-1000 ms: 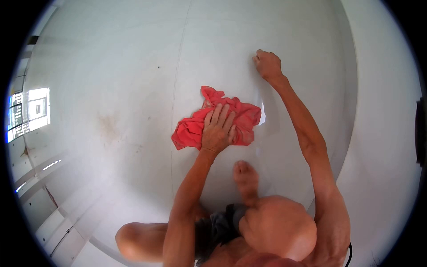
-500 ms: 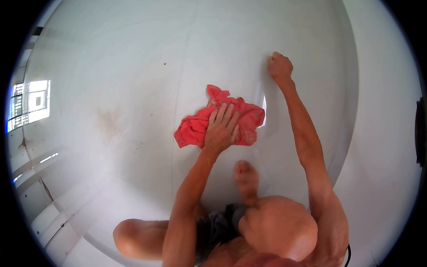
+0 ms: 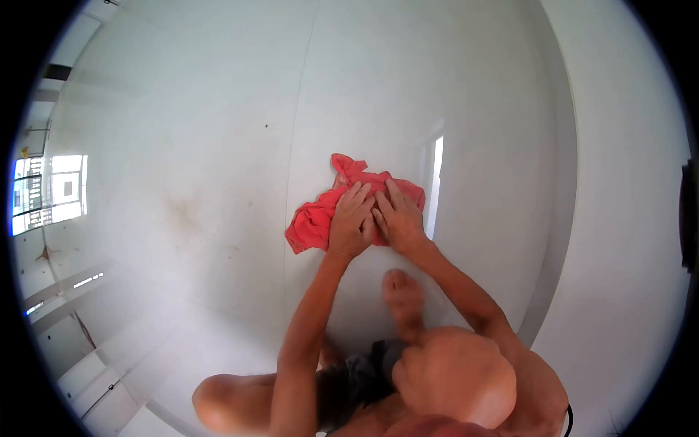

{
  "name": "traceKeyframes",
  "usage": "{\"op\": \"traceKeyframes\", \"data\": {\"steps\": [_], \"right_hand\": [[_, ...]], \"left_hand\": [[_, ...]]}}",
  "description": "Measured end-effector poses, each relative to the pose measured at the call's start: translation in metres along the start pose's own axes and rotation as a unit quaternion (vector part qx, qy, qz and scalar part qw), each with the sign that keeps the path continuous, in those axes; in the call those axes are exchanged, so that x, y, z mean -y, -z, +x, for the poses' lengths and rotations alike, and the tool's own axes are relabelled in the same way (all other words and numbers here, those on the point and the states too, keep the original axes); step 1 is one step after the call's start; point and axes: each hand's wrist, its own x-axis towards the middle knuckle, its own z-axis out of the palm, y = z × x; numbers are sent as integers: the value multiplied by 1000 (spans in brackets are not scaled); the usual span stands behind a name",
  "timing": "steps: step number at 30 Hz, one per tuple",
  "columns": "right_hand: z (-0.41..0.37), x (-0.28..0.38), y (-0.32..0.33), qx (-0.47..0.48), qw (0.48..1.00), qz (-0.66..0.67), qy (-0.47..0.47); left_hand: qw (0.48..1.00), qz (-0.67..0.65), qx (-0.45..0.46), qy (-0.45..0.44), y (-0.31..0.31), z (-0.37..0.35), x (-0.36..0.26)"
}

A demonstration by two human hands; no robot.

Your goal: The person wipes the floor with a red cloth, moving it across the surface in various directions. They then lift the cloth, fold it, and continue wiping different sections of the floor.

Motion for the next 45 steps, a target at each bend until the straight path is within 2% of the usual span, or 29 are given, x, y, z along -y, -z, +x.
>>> {"op": "traceKeyframes", "data": {"steps": [1,3,7,8,11,16,22,25,29,30,32,34,35,36,37,38,39,40,41,42,43,44,45], "right_hand": [[2,6,9,-3,1000,-5,8],[-1,7,9,-9,999,-21,29],[-19,-7,-7,-42,995,-44,82],[-17,-6,-5,-45,994,-48,82],[-12,-5,-8,-39,995,-50,72],[-15,1,-13,-9,998,-11,64],[-15,21,-16,168,979,-99,66],[-12,28,-14,184,975,-101,78],[-23,23,-2,176,966,-125,142],[-21,17,-5,160,967,-136,146],[-15,14,-9,134,968,-157,146],[-4,18,-6,139,980,-92,112],[2,20,-3,140,984,-60,93],[4,12,-11,58,990,-13,127],[14,12,-11,65,989,26,128],[27,14,-4,73,987,62,129],[40,16,-1,82,984,98,127],[61,18,-5,81,981,127,122],[86,24,-7,80,977,156,117],[115,39,-1,89,976,185,78],[141,52,10,97,971,215,40],[166,55,14,135,950,282,7],[189,58,15,173,921,349,-26]], "left_hand": [[999,-41,-17,13,4,2,-1],[998,-9,-62,7,8,2,-6],[974,157,-145,73,21,-10,-24],[961,192,-153,125,11,-17,-24],[952,228,-148,139,-3,-36,-16],[966,217,-110,81,1,-27,23],[983,163,-54,69,18,-28,32],[986,156,-12,56,49,-36,26],[986,139,71,51,85,-42,4],[982,147,111,46,90,-44,-2],[973,189,128,33,89,-51,3],[966,225,125,17,78,-55,12],[969,212,121,37,79,-53,9],[972,198,117,56,78,-50,5],[975,180,111,73,73,-44,8],[986,153,45,59,64,-40,29],[988,144,26,58,75,-25,33],[991,106,29,76,99,-3,37],[983,71,99,135,126,23,48],[991,74,34,109,156,36,38],[976,102,73,180,190,58,25],[947,-37,138,287,226,75,15],[939,-107,149,291,249,83,22]]}}
